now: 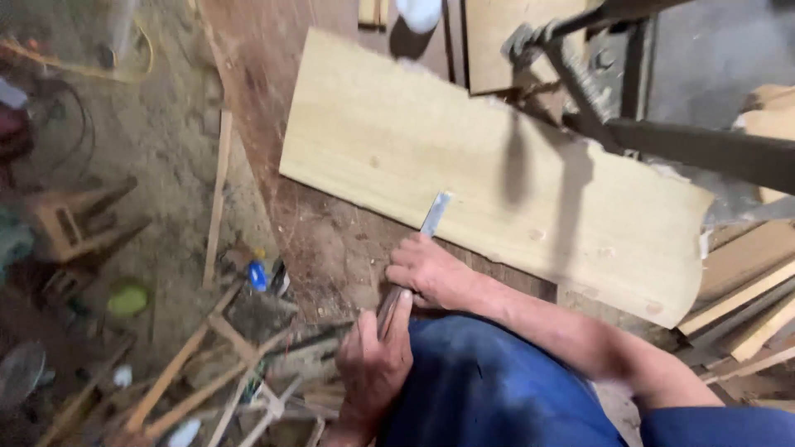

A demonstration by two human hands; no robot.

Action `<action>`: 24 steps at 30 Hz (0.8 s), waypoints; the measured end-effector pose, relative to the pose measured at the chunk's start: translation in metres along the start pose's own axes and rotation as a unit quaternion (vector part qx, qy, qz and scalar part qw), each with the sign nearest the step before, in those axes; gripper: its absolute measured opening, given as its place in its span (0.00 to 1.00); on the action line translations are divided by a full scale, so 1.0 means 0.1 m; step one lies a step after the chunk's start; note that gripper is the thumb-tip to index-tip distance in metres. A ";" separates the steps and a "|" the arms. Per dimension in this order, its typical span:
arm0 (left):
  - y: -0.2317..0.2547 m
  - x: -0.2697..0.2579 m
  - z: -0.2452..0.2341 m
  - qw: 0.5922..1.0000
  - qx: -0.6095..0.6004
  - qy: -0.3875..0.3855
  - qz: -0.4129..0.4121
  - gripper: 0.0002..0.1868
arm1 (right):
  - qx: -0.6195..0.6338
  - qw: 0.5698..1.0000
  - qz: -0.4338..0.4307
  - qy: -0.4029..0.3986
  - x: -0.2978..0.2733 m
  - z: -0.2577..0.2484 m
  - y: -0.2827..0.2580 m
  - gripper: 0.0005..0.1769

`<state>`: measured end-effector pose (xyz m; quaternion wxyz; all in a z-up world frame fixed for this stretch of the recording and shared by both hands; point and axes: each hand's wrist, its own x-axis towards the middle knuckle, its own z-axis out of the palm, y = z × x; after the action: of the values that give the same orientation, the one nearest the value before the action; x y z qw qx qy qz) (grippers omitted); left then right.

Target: Using a hand chisel to strip bark and smooth the edge of a wooden panel in a workshop.

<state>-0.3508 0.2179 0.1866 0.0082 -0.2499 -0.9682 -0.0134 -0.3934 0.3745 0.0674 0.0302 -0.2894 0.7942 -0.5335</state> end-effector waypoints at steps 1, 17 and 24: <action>-0.02 0.03 -0.05 1.000 -0.015 -0.025 0.002 0.15 | 0.007 1.000 0.008 -0.016 0.02 -0.04 -0.03 0.06; -0.39 -0.57 -0.49 0.983 -0.181 -0.016 -0.014 0.22 | -0.005 0.998 0.013 -0.062 -0.10 -0.05 0.01 0.05; -0.13 0.00 0.35 0.943 -0.316 0.082 0.064 0.23 | -0.103 0.993 0.036 -0.046 -0.12 -0.26 0.43 0.07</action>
<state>-0.3574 0.2076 0.1508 0.0091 -0.2991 -0.8921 -0.3385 -0.4109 0.4137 0.0384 0.0564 -0.2861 0.8525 -0.4338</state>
